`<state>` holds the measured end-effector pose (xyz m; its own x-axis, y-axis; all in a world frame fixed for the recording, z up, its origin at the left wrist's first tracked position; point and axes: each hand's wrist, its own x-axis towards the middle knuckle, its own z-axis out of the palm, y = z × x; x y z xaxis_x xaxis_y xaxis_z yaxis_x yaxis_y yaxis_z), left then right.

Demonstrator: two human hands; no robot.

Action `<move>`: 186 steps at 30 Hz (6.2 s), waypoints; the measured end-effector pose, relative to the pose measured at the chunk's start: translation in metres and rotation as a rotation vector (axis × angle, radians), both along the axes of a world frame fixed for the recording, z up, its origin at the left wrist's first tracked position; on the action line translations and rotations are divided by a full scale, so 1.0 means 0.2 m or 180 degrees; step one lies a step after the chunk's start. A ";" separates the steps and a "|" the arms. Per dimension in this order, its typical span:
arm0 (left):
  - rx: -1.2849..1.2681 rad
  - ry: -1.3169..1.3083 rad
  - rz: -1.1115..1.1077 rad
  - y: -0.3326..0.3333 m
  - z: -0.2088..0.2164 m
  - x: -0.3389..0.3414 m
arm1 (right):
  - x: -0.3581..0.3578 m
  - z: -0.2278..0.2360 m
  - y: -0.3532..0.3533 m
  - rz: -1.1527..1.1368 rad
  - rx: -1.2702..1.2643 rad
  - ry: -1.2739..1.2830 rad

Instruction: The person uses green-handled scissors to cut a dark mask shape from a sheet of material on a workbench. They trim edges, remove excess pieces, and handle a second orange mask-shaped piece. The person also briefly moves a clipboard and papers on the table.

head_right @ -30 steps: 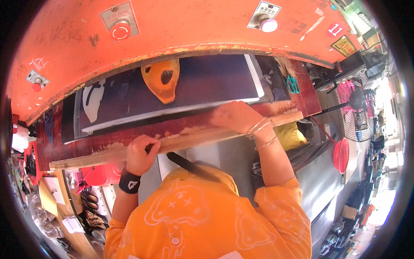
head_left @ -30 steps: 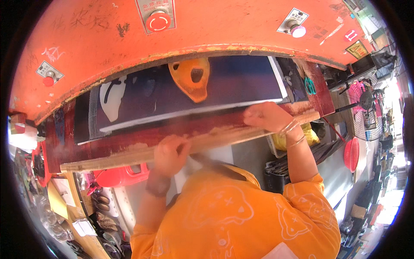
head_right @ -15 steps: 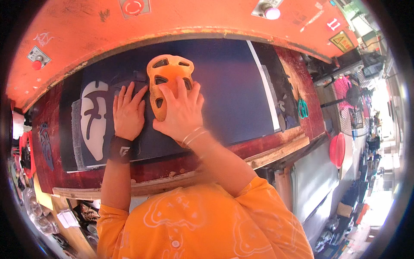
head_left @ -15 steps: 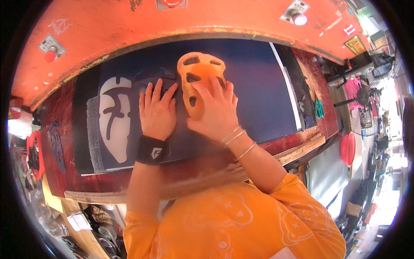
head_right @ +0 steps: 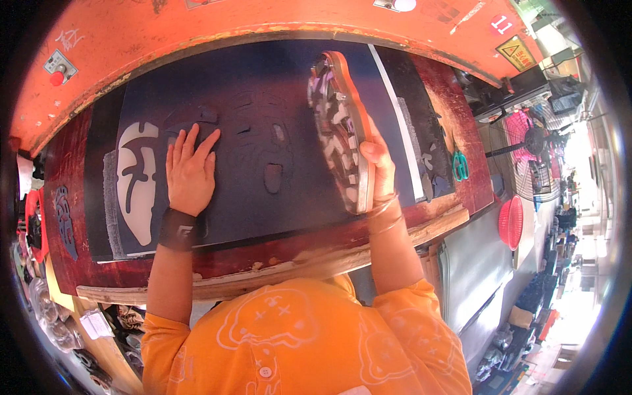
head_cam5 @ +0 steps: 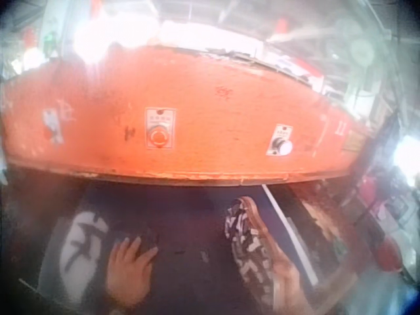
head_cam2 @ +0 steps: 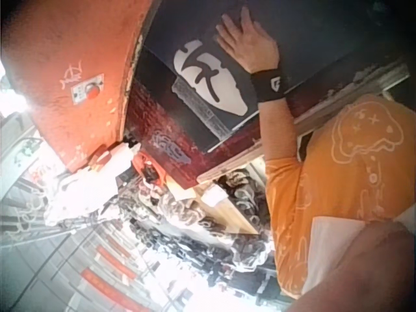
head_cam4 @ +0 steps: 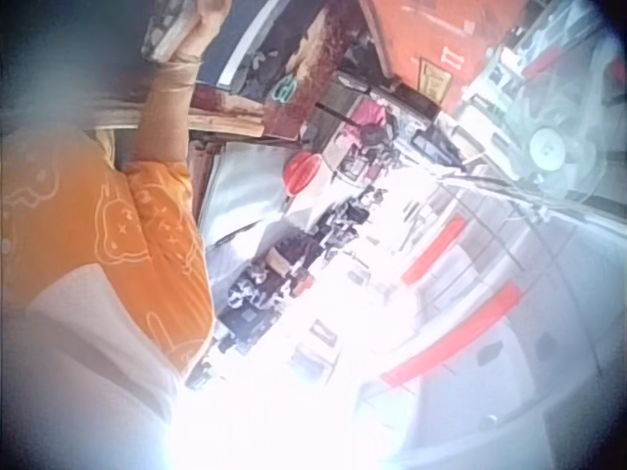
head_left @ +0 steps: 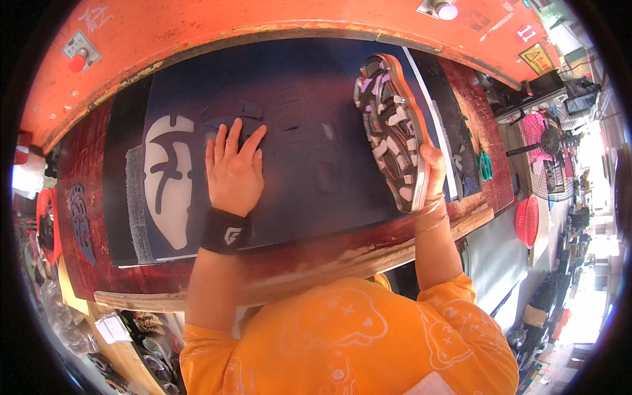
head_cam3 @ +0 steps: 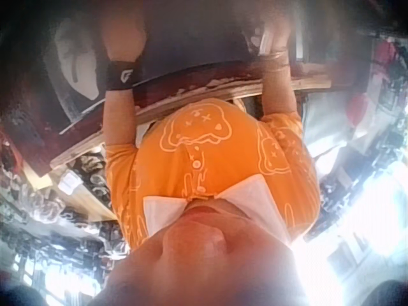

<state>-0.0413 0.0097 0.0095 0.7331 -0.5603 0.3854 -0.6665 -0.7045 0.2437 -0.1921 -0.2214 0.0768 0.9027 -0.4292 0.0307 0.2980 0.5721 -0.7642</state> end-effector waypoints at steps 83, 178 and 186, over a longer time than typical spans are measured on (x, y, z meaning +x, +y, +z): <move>-0.3281 0.4128 -0.1351 0.04 0.43 0.13 | 0.37 0.01 0.28 -0.0180 -0.5751 -0.0083; -0.2325 0.3993 -0.0154 -0.38 0.26 0.18 | 0.06 0.07 0.26 0.0676 -0.2950 0.0498; -0.0085 0.0928 -0.0333 -0.54 0.21 0.35 | 0.46 -0.04 -0.15 -0.0669 -0.6206 0.0263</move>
<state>0.0277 -0.0988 0.0509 0.7538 -0.6311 0.1828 -0.6344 -0.6265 0.4528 -0.1003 -0.2508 0.0684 0.8742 0.0494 0.4831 0.1741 -0.9606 -0.2168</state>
